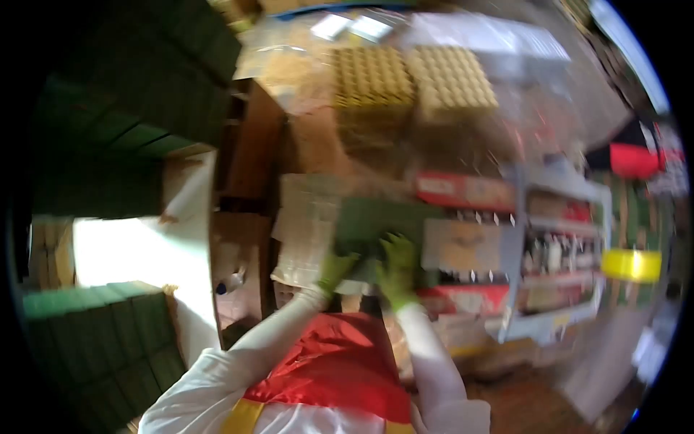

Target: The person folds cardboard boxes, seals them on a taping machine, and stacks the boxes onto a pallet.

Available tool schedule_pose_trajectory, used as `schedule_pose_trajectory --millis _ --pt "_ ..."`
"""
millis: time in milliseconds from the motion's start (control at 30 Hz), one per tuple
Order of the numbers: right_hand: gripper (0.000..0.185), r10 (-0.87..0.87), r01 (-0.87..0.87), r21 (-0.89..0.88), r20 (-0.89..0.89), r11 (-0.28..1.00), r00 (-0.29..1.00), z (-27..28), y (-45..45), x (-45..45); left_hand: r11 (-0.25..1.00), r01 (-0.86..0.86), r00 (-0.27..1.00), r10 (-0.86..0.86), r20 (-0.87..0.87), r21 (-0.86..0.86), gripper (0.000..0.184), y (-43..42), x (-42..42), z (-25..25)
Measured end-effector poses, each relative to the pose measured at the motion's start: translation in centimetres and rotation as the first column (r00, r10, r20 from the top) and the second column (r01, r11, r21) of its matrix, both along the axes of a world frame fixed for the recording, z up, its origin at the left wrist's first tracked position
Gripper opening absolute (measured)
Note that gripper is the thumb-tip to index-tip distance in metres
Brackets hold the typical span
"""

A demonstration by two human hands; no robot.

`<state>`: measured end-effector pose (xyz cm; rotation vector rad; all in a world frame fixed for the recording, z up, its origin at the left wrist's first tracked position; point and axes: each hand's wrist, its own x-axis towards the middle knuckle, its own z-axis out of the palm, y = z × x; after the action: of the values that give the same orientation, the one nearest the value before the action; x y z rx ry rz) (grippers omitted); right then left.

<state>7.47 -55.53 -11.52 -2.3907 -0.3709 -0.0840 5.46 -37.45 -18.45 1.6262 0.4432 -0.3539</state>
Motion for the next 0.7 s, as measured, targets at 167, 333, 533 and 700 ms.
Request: schedule_pose_trajectory --millis 167,333,533,700 --pt "0.038 -0.074 0.070 0.096 0.035 0.993 0.997 0.3 0.0 0.2 0.960 0.214 0.960 -0.241 0.145 0.183 0.090 -3.4 0.0 -2.9" --pt "0.028 0.337 -0.286 0.260 -0.178 0.922 0.925 3.8 11.8 2.7 0.972 -0.217 0.902 0.233 0.364 -0.084 0.064 8.6 -1.8 7.5" --pt "0.045 0.880 0.572 0.814 -0.343 0.104 0.328 -0.5 29.9 6.7 0.452 -0.859 0.478 0.534 0.698 0.242 0.044 39.5 -5.2 15.2" --pt "0.041 0.850 -0.037 0.962 -0.222 0.272 0.478 -3.6 52.1 14.6 0.062 -0.976 -0.145 0.538 0.830 -0.211 0.041 61.2 -3.6 21.9"
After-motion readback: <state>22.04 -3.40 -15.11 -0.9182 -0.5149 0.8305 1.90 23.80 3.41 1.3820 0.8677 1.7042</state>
